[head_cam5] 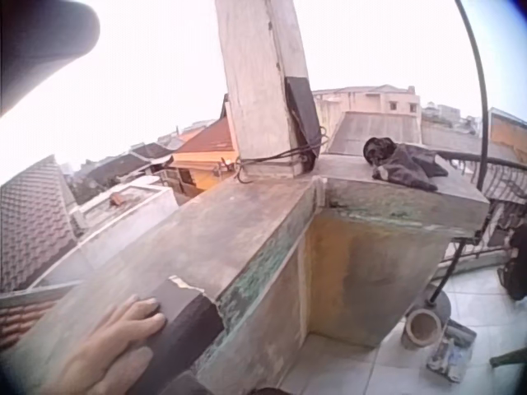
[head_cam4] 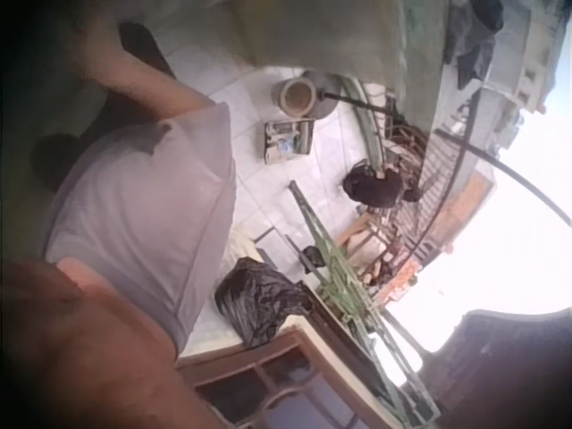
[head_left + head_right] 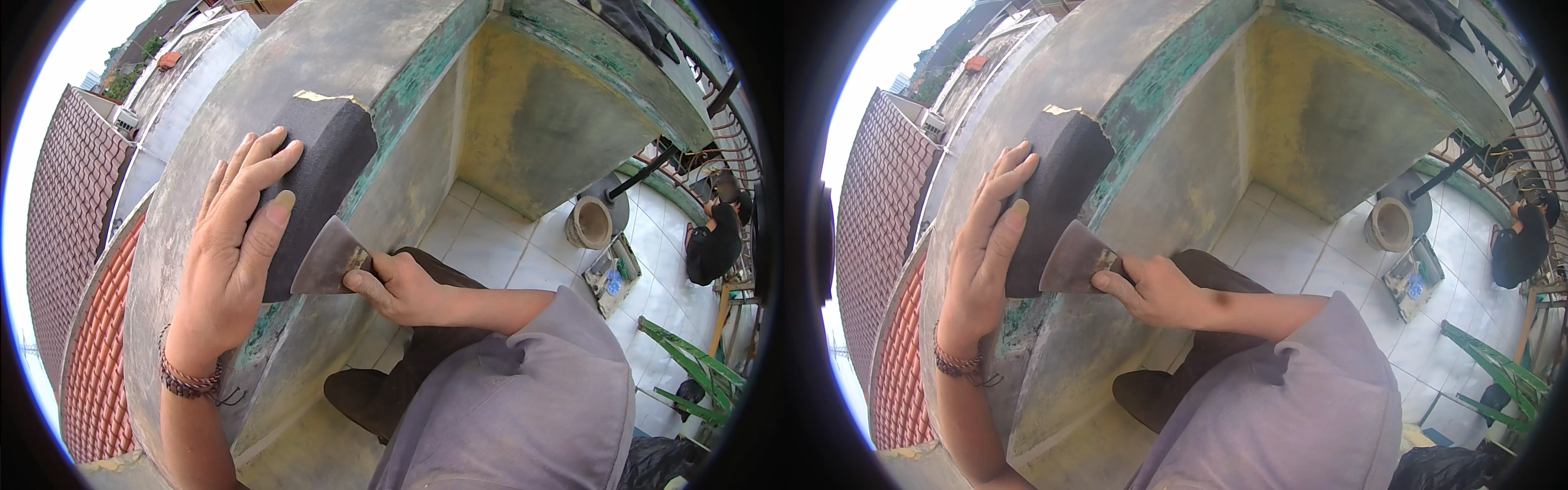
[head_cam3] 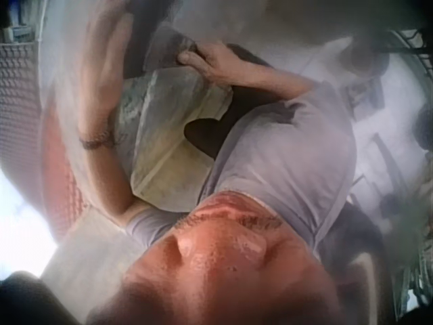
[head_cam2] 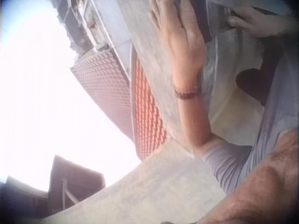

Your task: The person kneels on a tiled balcony and uses a metal scraper to remove old paint and surface material from a curved concrete wall. They repeatedly scrape the same section, occasionally pause to wipe the blade, and continue scraping along the wall's edge.

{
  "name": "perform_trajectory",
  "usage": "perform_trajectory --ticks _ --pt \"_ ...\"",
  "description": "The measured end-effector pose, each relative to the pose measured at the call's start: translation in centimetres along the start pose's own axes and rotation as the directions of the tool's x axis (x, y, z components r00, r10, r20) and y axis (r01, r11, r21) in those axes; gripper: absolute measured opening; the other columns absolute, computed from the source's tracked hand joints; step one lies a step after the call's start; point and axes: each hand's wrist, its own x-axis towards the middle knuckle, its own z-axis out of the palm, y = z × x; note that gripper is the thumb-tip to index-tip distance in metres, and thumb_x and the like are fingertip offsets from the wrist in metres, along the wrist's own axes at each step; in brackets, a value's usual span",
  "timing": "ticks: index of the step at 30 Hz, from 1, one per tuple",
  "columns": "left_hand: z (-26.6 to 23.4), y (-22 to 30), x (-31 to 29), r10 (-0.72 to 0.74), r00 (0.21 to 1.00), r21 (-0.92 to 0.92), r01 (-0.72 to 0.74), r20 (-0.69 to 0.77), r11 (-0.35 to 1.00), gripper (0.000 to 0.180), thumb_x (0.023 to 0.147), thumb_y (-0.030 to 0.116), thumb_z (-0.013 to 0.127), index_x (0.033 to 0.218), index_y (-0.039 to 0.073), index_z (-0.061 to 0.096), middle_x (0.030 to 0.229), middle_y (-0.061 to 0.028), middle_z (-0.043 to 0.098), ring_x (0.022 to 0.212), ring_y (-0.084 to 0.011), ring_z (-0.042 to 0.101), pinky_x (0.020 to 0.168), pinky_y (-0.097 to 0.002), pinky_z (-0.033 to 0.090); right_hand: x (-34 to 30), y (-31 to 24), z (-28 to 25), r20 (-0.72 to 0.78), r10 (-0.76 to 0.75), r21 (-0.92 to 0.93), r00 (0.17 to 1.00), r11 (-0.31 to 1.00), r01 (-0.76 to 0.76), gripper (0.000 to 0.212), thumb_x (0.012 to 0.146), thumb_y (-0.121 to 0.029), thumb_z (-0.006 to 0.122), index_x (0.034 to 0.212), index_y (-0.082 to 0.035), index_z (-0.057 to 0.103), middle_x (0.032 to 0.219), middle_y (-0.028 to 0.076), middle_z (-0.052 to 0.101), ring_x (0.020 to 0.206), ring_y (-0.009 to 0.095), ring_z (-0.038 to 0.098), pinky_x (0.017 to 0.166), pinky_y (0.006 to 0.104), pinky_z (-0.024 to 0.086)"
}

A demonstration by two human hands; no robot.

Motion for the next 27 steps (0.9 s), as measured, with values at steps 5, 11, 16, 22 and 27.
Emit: perform_trajectory --ticks 5,11,16,22,27 --pt "-0.1 -0.1 -0.5 -0.016 1.0 0.007 0.016 -0.022 1.0 0.039 0.101 0.025 0.049 0.134 0.007 0.057 0.144 -0.0147 0.05 0.144 -0.0325 0.032 0.119 -0.0446 0.02 1.2 -0.7 -0.3 -0.129 0.152 0.145 0.98 0.98 -0.133 0.051 0.099 -0.046 0.053 0.087 0.003 0.061 0.068 0.022 0.061 0.065 0.038 0.063 0.059 0.0429 0.048" --pt "0.1 0.0 -0.2 -0.016 1.0 0.0 0.016 -0.02 1.0 0.038 0.1 0.022 0.049 0.134 0.006 0.057 0.144 -0.0153 0.049 0.144 -0.0322 0.033 0.119 -0.0436 0.02 2.0 -0.1 -1.7 -0.136 0.128 0.077 0.982 0.99 -0.119 0.047 0.099 -0.044 0.052 0.094 0.002 0.064 0.075 0.022 0.064 0.073 0.039 0.065 0.066 0.0441 0.05" --pt "0.1 0.0 -0.2 -0.011 1.0 -0.014 0.011 -0.016 1.0 0.038 0.1 0.021 0.05 0.134 0.005 0.057 0.144 -0.0156 0.049 0.144 -0.0319 0.033 0.119 -0.0436 0.021 1.8 -0.5 -2.8 -0.056 0.076 0.057 0.996 0.996 -0.073 0.044 0.099 -0.04 0.053 0.102 0.003 0.063 0.08 0.022 0.066 0.077 0.04 0.065 0.071 0.0441 0.05" --pt "0.4 0.1 -0.4 -0.054 0.998 -0.051 0.053 -0.026 0.997 0.039 0.1 0.023 0.05 0.133 0.005 0.057 0.145 -0.0156 0.049 0.144 -0.0314 0.032 0.119 -0.0435 0.021 1.4 0.2 -1.7 -0.178 -0.061 -0.015 0.982 0.998 0.059 0.05 0.099 -0.045 0.054 0.086 0.003 0.062 0.065 0.021 0.06 0.06 0.033 0.062 0.057 0.0417 0.047" --pt "-0.2 0.4 -0.4 -0.043 0.999 0.037 0.042 0.003 0.998 0.04 0.1 0.026 0.049 0.135 0.008 0.056 0.146 -0.0138 0.048 0.145 -0.031 0.03 0.12 -0.0443 0.019 0.7 0.8 -1.3 0.032 -0.027 -0.046 0.999 0.999 0.029 0.048 0.097 -0.043 0.059 0.082 0.003 0.061 0.059 0.02 0.054 0.053 0.024 0.056 0.054 0.0381 0.046"
